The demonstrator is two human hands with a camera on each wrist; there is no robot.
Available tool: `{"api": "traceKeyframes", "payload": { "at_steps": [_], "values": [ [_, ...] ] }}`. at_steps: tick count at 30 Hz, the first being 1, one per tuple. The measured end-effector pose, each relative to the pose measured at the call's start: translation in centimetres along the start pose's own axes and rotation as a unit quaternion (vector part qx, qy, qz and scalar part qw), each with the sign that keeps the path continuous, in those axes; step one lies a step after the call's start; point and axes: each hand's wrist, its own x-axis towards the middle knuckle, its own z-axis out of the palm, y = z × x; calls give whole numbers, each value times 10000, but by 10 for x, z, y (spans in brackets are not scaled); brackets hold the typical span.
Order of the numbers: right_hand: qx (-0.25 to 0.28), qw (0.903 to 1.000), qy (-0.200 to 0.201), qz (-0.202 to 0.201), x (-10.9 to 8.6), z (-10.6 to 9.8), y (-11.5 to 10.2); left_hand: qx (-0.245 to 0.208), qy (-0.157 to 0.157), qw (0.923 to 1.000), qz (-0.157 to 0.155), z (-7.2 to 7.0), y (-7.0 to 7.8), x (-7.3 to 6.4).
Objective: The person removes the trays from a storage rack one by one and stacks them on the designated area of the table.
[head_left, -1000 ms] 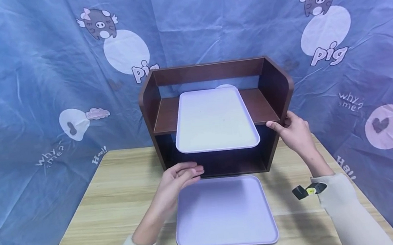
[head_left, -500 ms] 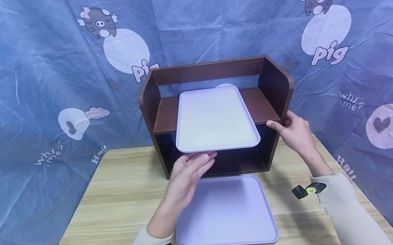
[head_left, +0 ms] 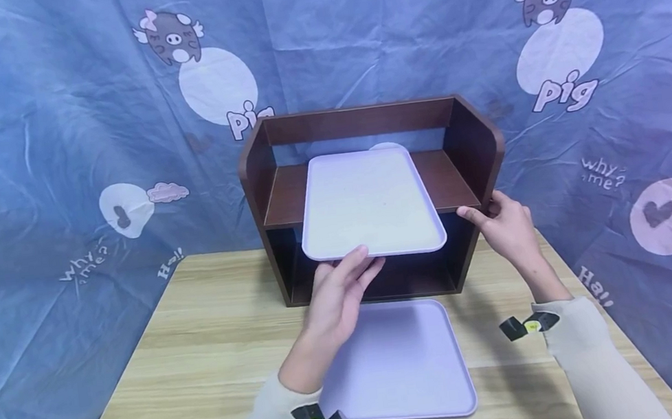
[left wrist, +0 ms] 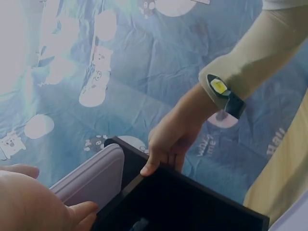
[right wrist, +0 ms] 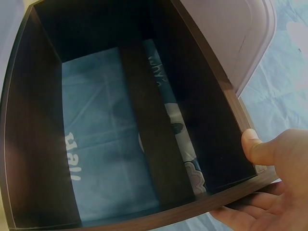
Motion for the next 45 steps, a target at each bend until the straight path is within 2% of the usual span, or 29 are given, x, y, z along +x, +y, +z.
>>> {"api": "traceKeyframes", "payload": {
  "at_steps": [10,19,27,37,45],
  "values": [
    [-23,10000,52,8,-1,1,2,-310,495,9982,162,13,-14,6],
    [-24,9999,98,-44,0,3,3,-647,804,9941,335,15,-19,7],
    [-74,9997,193,-133,0,4,3,-692,1007,9899,719,16,-18,6],
    [-117,9995,242,-152,0,5,3,-759,1409,9791,1258,16,-13,2],
    [-88,9996,245,-126,-1,4,3,-660,1519,9763,1393,13,-10,0]
  ]
}}
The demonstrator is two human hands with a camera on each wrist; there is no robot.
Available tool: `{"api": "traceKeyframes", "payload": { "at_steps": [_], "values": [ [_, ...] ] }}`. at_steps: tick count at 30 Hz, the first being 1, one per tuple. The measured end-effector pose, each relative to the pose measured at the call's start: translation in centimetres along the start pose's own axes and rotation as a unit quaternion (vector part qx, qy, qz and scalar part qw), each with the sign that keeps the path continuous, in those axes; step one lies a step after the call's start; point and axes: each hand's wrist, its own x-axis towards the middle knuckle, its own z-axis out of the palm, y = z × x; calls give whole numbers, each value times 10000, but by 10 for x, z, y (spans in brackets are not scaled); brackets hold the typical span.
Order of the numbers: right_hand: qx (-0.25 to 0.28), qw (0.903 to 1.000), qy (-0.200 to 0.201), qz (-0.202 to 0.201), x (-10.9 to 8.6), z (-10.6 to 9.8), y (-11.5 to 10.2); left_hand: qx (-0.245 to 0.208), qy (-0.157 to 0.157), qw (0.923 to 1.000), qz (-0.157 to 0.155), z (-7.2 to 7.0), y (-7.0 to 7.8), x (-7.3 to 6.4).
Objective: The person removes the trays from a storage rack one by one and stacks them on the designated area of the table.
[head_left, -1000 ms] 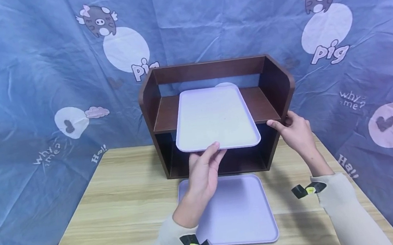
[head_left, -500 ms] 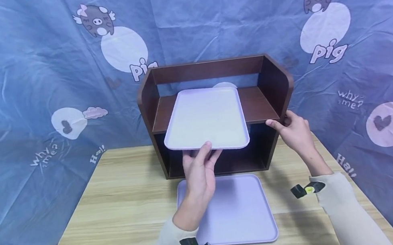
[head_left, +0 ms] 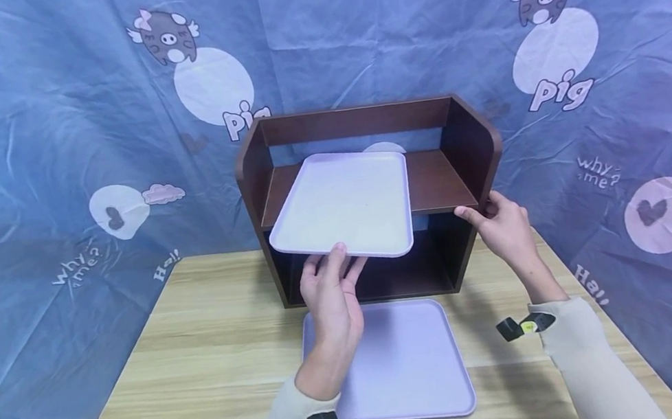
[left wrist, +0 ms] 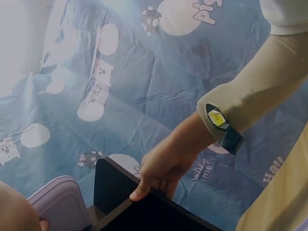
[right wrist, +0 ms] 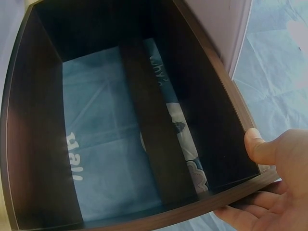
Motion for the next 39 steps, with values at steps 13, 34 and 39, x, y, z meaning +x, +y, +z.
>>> {"api": "traceKeyframes", "payload": {
  "at_steps": [13,34,39],
  "values": [
    [27,10000,16,-7,-1,0,-1,-2,69,9996,285,-3,6,4],
    [155,9998,-117,108,-1,-1,-3,73,113,9998,155,-14,27,17],
    [332,9986,-243,326,-1,-3,-4,154,7,9998,131,-18,33,18]
  ]
}}
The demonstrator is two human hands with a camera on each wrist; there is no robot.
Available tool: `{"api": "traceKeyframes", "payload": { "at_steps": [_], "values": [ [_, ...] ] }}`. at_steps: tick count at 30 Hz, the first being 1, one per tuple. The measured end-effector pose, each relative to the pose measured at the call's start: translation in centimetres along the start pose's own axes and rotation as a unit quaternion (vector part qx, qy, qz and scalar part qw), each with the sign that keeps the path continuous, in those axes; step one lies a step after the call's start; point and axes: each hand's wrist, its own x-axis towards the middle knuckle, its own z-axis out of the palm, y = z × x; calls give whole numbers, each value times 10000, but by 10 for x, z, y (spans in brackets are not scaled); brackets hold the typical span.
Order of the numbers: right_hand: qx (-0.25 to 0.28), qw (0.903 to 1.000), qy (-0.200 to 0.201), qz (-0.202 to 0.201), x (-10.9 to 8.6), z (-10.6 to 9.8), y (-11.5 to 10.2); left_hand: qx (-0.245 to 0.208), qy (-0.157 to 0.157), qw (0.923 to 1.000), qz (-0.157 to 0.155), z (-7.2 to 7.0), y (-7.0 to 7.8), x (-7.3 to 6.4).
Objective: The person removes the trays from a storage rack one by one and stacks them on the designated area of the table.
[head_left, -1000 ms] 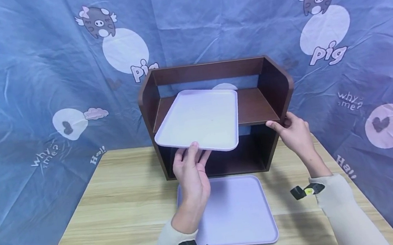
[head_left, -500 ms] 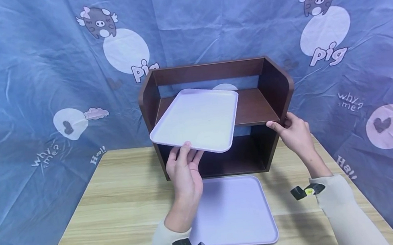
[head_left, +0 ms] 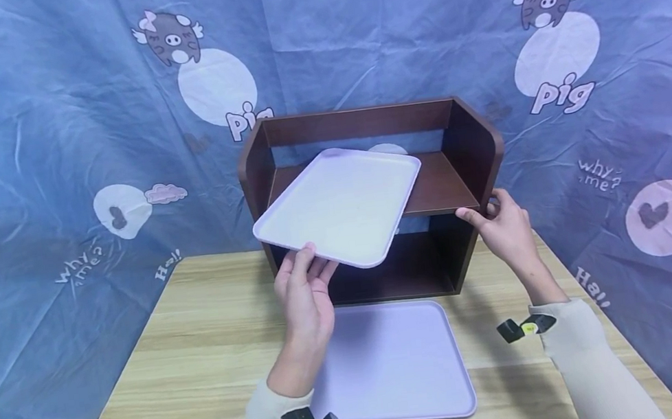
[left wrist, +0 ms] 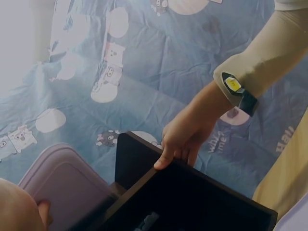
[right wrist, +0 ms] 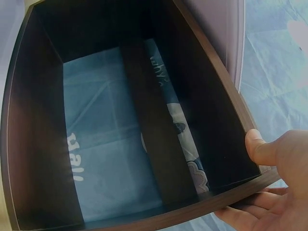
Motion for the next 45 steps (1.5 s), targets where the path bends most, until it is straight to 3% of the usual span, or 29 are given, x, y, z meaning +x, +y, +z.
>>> {"api": "traceKeyframes", "payload": {
  "at_steps": [17,28,45],
  "values": [
    [-184,9998,-18,-7,2,-2,-1,287,-202,9994,34,-15,22,6],
    [-232,9997,-48,-11,3,-4,-2,385,-340,9986,-153,-24,38,10],
    [-211,9997,-110,63,2,-5,-4,485,-696,9956,-397,-35,50,14]
  ]
}}
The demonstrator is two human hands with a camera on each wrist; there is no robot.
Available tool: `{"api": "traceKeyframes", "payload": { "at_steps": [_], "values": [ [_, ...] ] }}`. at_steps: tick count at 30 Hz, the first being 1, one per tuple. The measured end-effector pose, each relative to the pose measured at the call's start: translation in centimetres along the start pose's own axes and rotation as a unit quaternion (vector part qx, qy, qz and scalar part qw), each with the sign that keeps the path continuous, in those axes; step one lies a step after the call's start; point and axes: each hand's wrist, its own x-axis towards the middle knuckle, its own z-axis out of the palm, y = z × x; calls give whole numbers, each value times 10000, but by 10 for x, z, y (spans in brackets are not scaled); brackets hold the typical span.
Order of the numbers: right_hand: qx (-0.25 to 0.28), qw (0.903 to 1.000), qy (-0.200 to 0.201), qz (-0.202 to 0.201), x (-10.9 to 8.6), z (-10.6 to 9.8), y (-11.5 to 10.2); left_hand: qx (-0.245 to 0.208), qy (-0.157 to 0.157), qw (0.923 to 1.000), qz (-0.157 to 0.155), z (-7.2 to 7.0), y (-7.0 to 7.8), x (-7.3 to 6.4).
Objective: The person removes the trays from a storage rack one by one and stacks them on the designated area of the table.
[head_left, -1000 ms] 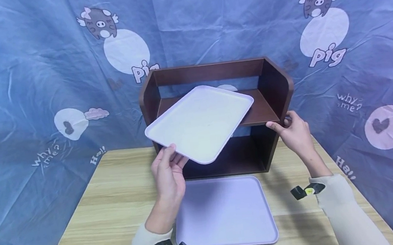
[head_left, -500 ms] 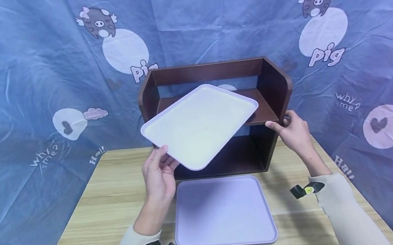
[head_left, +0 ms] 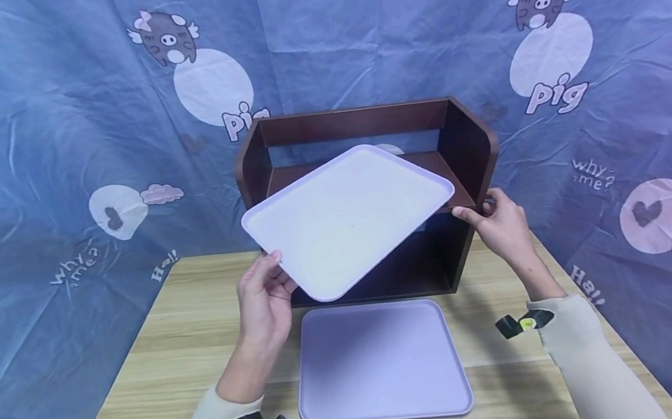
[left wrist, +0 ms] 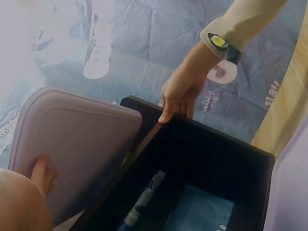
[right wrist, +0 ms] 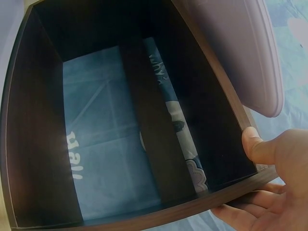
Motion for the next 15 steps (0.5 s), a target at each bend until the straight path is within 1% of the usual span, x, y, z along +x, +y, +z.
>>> {"api": "traceKeyframes", "payload": {
  "at_steps": [8,15],
  "values": [
    [18,10000,-16,-30,1,0,2,-13,-161,9998,-66,-7,5,2],
    [-130,9996,200,-173,3,2,4,55,-276,9994,-193,-13,8,5]
  ]
}}
